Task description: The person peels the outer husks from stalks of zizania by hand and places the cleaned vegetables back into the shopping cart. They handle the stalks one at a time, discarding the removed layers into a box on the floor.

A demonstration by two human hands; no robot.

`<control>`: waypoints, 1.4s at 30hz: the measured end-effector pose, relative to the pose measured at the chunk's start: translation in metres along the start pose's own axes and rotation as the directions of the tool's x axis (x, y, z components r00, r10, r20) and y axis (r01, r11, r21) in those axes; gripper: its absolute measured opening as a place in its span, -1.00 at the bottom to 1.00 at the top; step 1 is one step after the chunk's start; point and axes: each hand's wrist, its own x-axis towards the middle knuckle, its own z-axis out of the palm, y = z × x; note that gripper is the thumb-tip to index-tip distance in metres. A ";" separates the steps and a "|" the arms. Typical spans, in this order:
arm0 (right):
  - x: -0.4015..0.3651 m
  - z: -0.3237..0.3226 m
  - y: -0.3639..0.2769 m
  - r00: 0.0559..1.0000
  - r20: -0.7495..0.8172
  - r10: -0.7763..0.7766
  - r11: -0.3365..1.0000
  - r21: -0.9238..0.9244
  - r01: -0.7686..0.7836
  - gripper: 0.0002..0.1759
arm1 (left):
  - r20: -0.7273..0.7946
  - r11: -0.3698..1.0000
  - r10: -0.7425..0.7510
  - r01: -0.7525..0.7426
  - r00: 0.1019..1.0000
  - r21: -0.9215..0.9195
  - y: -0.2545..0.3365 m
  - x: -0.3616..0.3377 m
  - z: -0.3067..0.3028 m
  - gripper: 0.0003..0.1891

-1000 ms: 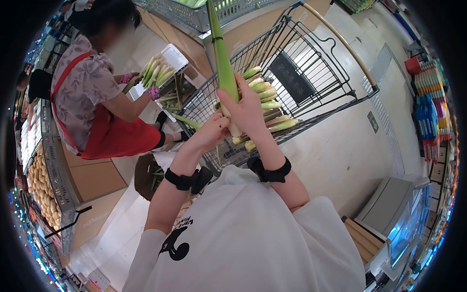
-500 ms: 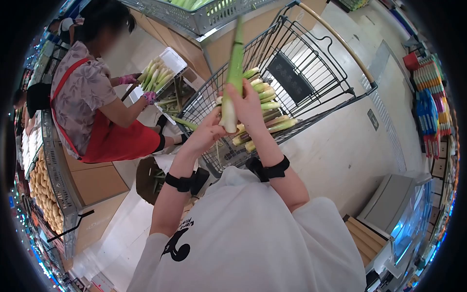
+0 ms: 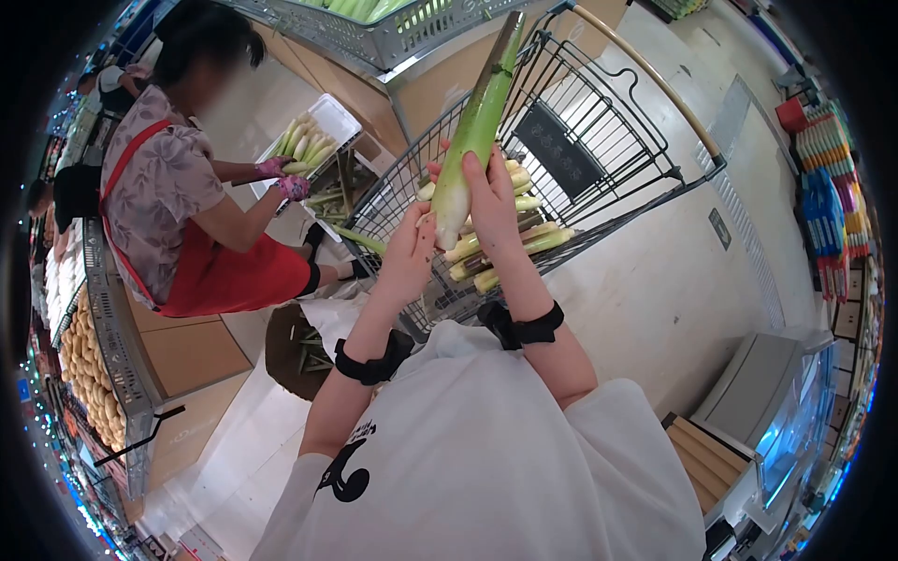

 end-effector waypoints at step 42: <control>-0.017 -0.033 0.023 0.834 -0.150 0.532 0.842 0.200 -0.501 -0.78 | -0.214 0.982 0.125 -0.151 0.969 -0.112 -0.042 -0.022 -0.009 -0.83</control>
